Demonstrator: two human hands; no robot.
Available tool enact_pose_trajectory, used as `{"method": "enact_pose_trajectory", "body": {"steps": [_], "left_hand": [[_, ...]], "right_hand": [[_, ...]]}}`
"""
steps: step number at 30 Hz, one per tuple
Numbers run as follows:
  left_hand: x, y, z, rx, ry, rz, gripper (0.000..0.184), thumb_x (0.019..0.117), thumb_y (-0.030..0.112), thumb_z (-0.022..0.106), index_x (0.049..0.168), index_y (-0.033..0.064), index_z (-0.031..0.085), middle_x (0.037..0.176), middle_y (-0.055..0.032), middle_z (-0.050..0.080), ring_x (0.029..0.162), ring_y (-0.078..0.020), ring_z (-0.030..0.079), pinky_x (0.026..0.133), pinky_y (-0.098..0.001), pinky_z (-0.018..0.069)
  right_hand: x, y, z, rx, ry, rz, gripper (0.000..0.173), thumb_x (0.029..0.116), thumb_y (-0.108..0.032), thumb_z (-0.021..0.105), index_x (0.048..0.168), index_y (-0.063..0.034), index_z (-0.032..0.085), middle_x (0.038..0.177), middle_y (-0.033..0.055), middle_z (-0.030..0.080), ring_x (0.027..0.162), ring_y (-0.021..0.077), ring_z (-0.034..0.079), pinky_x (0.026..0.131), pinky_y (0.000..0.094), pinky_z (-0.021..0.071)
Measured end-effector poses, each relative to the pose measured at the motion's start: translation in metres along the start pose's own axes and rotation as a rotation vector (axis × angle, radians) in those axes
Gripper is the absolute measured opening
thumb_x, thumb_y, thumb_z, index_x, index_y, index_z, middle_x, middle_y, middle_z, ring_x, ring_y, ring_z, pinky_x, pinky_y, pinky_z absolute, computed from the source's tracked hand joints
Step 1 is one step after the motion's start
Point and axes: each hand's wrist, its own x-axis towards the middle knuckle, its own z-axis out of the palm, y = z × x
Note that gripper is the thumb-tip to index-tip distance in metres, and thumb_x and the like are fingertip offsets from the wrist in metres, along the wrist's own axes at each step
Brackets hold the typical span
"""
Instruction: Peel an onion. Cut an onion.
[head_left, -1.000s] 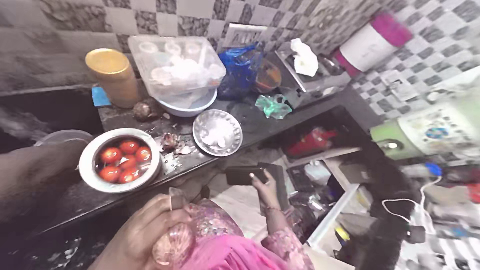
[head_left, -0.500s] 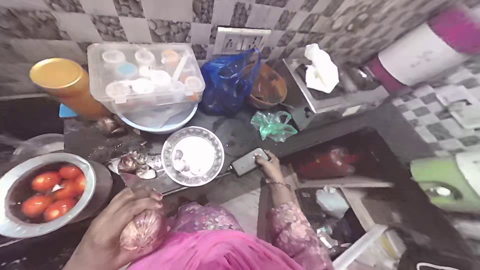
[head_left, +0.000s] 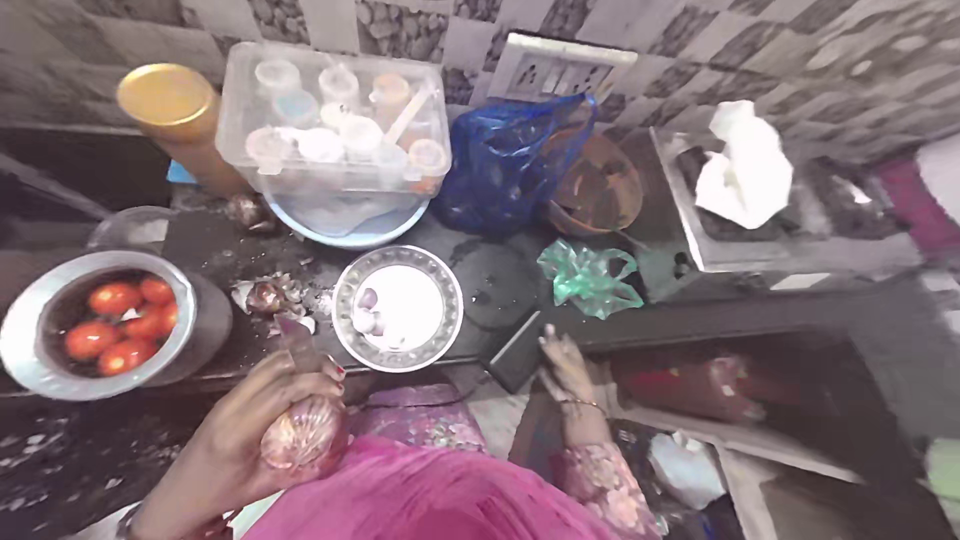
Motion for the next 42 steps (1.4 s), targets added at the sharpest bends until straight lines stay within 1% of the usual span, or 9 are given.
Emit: {"method": "enact_pose_trajectory", "body": {"steps": [3, 8, 11, 16, 22, 26, 34, 38, 42], "left_hand": [[-0.009, 0.005, -0.011, 0.032, 0.023, -0.068, 0.043, 0.0922, 0.048, 0.068, 0.118, 0.0157, 0.058, 0.118, 0.0017, 0.062, 0.12, -0.003, 0.055, 0.107, -0.0201, 0.0423], [-0.034, 0.019, -0.038, 0.102, 0.095, -0.164, 0.05, 0.0866, 0.052, 0.074, 0.123, 0.0204, 0.06, 0.121, 0.0094, 0.061, 0.121, 0.0017, 0.054, 0.105, -0.0183, 0.043], [-0.045, 0.028, -0.05, 0.138, 0.12, -0.17, 0.048, 0.0884, 0.051, 0.073, 0.125, 0.0216, 0.06, 0.122, 0.0112, 0.061, 0.121, 0.0013, 0.054, 0.105, -0.0193, 0.0439], [-0.068, 0.04, -0.06, 0.111, 0.148, -0.188, 0.048, 0.0867, 0.044, 0.076, 0.126, 0.022, 0.061, 0.124, 0.0102, 0.06, 0.12, 0.0, 0.054, 0.103, -0.0189, 0.0454], [-0.1, 0.034, -0.077, 0.071, 0.124, -0.204, 0.048, 0.0867, 0.044, 0.075, 0.126, 0.0213, 0.06, 0.124, 0.0091, 0.06, 0.122, 0.0001, 0.053, 0.105, -0.0178, 0.0433], [-0.115, 0.017, -0.1, 0.067, 0.134, -0.174, 0.045, 0.0894, 0.046, 0.073, 0.124, 0.0202, 0.06, 0.122, 0.008, 0.06, 0.121, 0.0, 0.054, 0.104, -0.0177, 0.0439], [-0.118, -0.037, -0.151, 0.0, 0.059, -0.056, 0.042, 0.0918, 0.044, 0.071, 0.121, 0.0157, 0.058, 0.121, 0.0028, 0.061, 0.123, -0.0039, 0.054, 0.108, -0.021, 0.0413], [-0.12, -0.061, -0.162, -0.095, -0.006, -0.002, 0.042, 0.0923, 0.043, 0.069, 0.12, 0.015, 0.058, 0.121, 0.0015, 0.06, 0.123, -0.0046, 0.053, 0.109, -0.0209, 0.04], [-0.118, -0.08, -0.168, -0.18, -0.078, 0.052, 0.04, 0.0901, 0.038, 0.072, 0.118, 0.0138, 0.057, 0.12, 0.0, 0.061, 0.122, -0.0068, 0.054, 0.109, -0.0212, 0.0411]], "right_hand": [[-0.014, -0.004, 0.009, 0.29, 0.0, -0.059, 0.026, 0.1101, -0.024, 0.038, 0.127, -0.008, 0.05, 0.104, -0.0024, 0.07, 0.098, 0.0066, 0.07, 0.088, 0.031, 0.0607], [-0.043, -0.006, 0.051, 0.616, -0.16, -0.119, 0.043, 0.0989, -0.045, 0.062, 0.128, -0.0156, 0.05, 0.112, -0.0046, 0.071, 0.109, 0.0092, 0.068, 0.097, 0.0351, 0.0578], [-0.063, -0.002, 0.088, 0.682, -0.276, -0.038, 0.046, 0.0962, -0.039, 0.069, 0.128, -0.0124, 0.05, 0.113, -0.0017, 0.071, 0.11, 0.0122, 0.069, 0.098, 0.037, 0.0576], [-0.104, 0.007, 0.162, 0.573, -0.385, 0.357, 0.031, 0.1109, -0.017, 0.035, 0.14, -0.0067, 0.037, 0.116, 0.0074, 0.064, 0.105, 0.0168, 0.068, 0.09, 0.039, 0.0598], [-0.13, 0.024, 0.211, 0.31, -0.562, 0.586, 0.048, 0.1006, 0.0, 0.051, 0.144, -0.0079, 0.031, 0.113, 0.013, 0.062, 0.095, 0.0213, 0.069, 0.078, 0.0382, 0.0618], [-0.145, 0.034, 0.241, 0.174, -0.479, 0.601, 0.068, 0.1033, -0.008, 0.056, 0.157, -0.0109, 0.015, 0.128, 0.0165, 0.055, 0.103, 0.0217, 0.068, 0.081, 0.0365, 0.0608], [-0.151, 0.074, 0.291, 0.111, -0.166, 0.475, 0.062, 0.1011, -0.011, 0.063, 0.152, -0.0049, 0.027, 0.119, 0.018, 0.059, 0.089, 0.0209, 0.069, 0.072, 0.0345, 0.0607], [-0.157, 0.083, 0.304, 0.165, -0.01, 0.46, 0.073, 0.1011, -0.012, 0.064, 0.158, -0.0061, 0.019, 0.127, 0.022, 0.055, 0.092, 0.0243, 0.069, 0.074, 0.0362, 0.0619], [-0.161, 0.088, 0.311, 0.163, 0.078, 0.4, 0.052, 0.1001, -0.011, 0.066, 0.144, 0.0009, 0.04, 0.111, 0.0176, 0.062, 0.083, 0.0196, 0.07, 0.071, 0.0329, 0.0621]]}}
